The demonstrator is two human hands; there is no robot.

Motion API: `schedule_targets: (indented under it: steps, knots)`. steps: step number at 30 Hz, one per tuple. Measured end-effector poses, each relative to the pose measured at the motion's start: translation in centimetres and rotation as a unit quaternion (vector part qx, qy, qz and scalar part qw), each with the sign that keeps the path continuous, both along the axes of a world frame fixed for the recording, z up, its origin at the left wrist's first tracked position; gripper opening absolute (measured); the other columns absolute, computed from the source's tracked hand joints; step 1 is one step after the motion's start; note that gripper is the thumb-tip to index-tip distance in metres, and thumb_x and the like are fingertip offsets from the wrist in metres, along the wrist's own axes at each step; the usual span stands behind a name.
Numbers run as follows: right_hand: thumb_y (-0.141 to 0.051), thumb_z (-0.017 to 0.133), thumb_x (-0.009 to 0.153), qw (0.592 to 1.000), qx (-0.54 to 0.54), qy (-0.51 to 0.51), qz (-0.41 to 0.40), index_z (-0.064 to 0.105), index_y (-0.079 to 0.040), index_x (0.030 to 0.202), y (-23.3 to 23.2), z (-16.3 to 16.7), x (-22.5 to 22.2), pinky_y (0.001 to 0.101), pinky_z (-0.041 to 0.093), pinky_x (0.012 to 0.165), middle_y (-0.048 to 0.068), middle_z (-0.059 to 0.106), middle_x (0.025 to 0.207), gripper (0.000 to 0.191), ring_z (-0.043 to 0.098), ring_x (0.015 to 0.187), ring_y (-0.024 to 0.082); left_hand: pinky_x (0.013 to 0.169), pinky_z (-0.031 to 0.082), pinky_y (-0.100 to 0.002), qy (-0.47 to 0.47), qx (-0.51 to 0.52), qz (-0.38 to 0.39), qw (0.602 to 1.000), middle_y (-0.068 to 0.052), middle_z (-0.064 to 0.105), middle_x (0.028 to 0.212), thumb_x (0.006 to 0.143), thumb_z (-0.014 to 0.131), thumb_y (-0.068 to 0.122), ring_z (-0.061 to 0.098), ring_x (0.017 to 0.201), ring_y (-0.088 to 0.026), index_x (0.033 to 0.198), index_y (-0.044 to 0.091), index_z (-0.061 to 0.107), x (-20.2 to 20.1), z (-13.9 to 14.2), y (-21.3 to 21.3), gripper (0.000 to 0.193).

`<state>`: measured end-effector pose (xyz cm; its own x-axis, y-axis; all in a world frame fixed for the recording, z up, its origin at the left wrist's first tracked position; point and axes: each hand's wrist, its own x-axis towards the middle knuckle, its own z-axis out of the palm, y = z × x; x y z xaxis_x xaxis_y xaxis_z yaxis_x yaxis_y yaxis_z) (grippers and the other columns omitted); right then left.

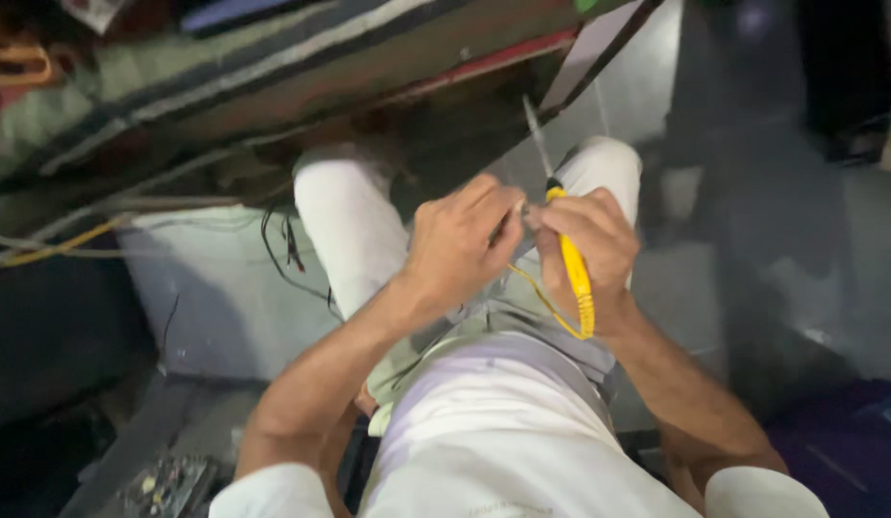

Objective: The person sits on a chair and solders wires onto a green circuit board using a soldering iron, feeding solder from a spool to the board's terminals. They reposition the board, trim a wire with scissors, and resume soldering connections on the board.

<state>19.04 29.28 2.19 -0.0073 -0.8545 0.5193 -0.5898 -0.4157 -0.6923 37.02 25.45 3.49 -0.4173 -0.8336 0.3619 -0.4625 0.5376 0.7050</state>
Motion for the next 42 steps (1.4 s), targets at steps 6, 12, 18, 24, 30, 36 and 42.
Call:
schedule_targets:
  steps: [6,12,18,24,30,36,42]
  knots:
    - [0.013,0.075,0.084,1.000,-0.011,0.007,0.001,0.073,-0.002,0.104,0.1,-0.4,0.1,0.0389,0.052,0.076,0.014,0.070,0.099,0.025,0.063,0.085,0.030,0.064,0.054,-0.041,0.013,0.017,-0.002,1.000,-0.009,0.063,0.092,0.090,0.071,0.006,0.067,0.074,-0.030,0.106,0.006,0.067,0.2,-0.7,0.5,0.016]
    - [0.013,0.074,0.085,1.000,-0.001,0.023,0.002,0.074,-0.003,0.105,0.1,-0.6,0.0,0.0384,0.052,0.074,0.013,0.070,0.100,0.025,0.063,0.086,0.031,0.068,0.054,-0.042,-0.012,0.030,-0.018,0.999,-0.008,0.061,0.093,0.093,0.070,0.008,0.068,0.080,-0.031,0.103,0.008,0.065,0.0,-0.9,0.7,0.012]
    - [0.013,0.078,0.086,0.999,-0.032,0.006,0.034,0.071,0.000,0.103,-0.3,-1.0,-0.7,0.0405,0.051,0.076,0.013,0.070,0.097,0.023,0.064,0.084,0.030,0.066,0.053,-0.043,-0.015,0.024,-0.002,1.000,-0.010,0.063,0.091,0.089,0.072,0.005,0.067,0.078,-0.033,0.104,0.006,0.067,-0.5,-0.7,0.3,0.016]
    - [0.012,0.076,0.088,1.000,0.012,0.005,0.022,0.070,-0.001,0.106,-0.1,-0.9,-1.3,0.0380,0.052,0.075,0.014,0.070,0.101,0.023,0.064,0.089,0.030,0.059,0.051,-0.037,0.060,0.104,0.007,0.993,-0.011,0.064,0.087,0.093,0.071,0.002,0.065,0.068,-0.029,0.102,0.005,0.070,-1.2,-0.4,0.3,0.009]
    - [0.012,0.075,0.091,0.998,0.040,-0.026,0.027,0.071,0.001,0.117,0.5,-0.3,-2.2,0.0370,0.053,0.078,0.015,0.067,0.105,0.029,0.062,0.091,0.028,0.057,0.046,-0.034,0.096,0.184,0.005,0.978,-0.011,0.062,0.083,0.097,0.068,0.005,0.060,0.062,-0.022,0.101,0.001,0.069,-1.7,-0.2,0.2,0.006]
    - [0.012,0.078,0.085,0.998,0.042,-0.009,0.051,0.072,-0.001,0.112,0.4,-0.4,-2.2,0.0371,0.052,0.080,0.013,0.068,0.104,0.031,0.060,0.091,0.028,0.059,0.045,-0.032,0.119,0.225,-0.040,0.966,-0.012,0.060,0.083,0.098,0.064,0.005,0.057,0.065,-0.020,0.102,-0.001,0.067,-1.2,0.4,0.3,0.008]
    - [0.012,0.079,0.090,0.998,0.031,-0.022,0.043,0.071,-0.001,0.108,0.6,-0.5,-2.0,0.0347,0.051,0.076,0.012,0.068,0.103,0.025,0.061,0.091,0.028,0.056,0.043,-0.031,0.114,0.267,-0.042,0.956,-0.010,0.060,0.079,0.095,0.065,0.005,0.053,0.061,-0.016,0.101,-0.001,0.070,-1.1,0.6,0.3,0.010]
